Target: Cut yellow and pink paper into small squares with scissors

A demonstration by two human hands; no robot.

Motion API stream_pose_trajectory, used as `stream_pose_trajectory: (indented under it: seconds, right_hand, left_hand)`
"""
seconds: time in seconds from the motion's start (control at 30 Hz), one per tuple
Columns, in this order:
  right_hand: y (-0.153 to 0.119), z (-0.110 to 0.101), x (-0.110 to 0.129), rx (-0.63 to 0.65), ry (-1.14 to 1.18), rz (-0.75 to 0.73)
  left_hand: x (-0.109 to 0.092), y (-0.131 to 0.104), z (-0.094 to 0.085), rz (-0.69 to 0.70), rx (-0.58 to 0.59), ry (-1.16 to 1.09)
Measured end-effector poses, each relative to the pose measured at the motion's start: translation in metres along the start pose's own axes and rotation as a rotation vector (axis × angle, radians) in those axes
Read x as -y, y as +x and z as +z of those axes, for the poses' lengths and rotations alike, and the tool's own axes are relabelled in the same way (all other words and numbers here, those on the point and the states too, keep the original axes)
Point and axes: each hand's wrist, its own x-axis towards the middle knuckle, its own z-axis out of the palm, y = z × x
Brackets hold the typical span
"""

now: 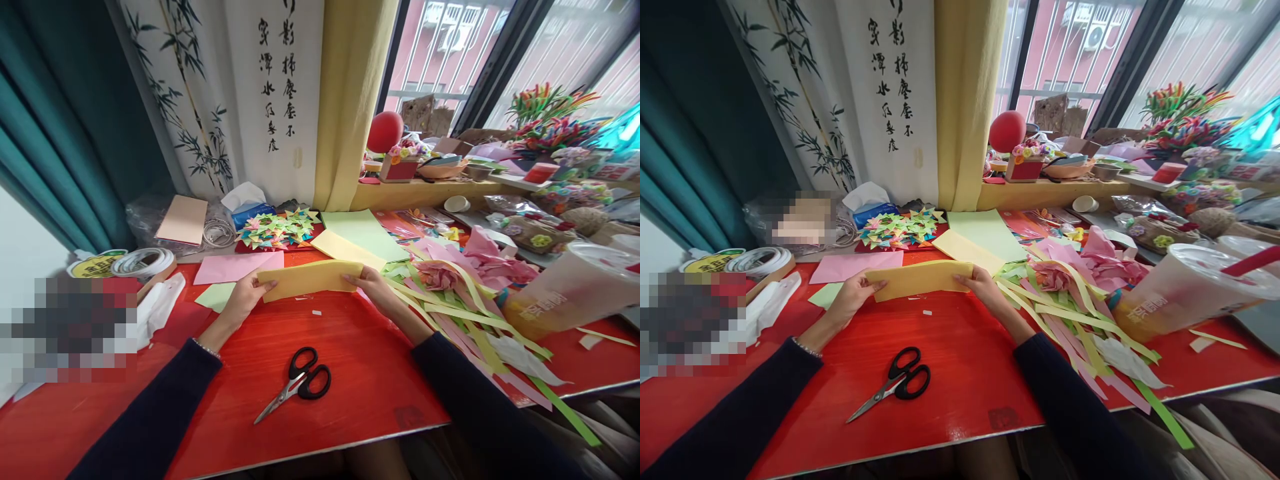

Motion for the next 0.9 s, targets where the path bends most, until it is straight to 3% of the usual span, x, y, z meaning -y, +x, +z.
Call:
stream_pose_trajectory:
  seconds: [0.63, 0.9]
  right_hand:
    - [-0.001, 0.002, 0.001, 0.005, -0.060, -0.036]
    - [0.002, -0.002, -0.007, 0.012, -0.117, 0.015]
  left_hand:
    - [0.014, 0.010, -0.012, -0.021, 0.051, 0.054]
    - [0.018, 0.012, -0.013, -0.077, 0.042, 0.196]
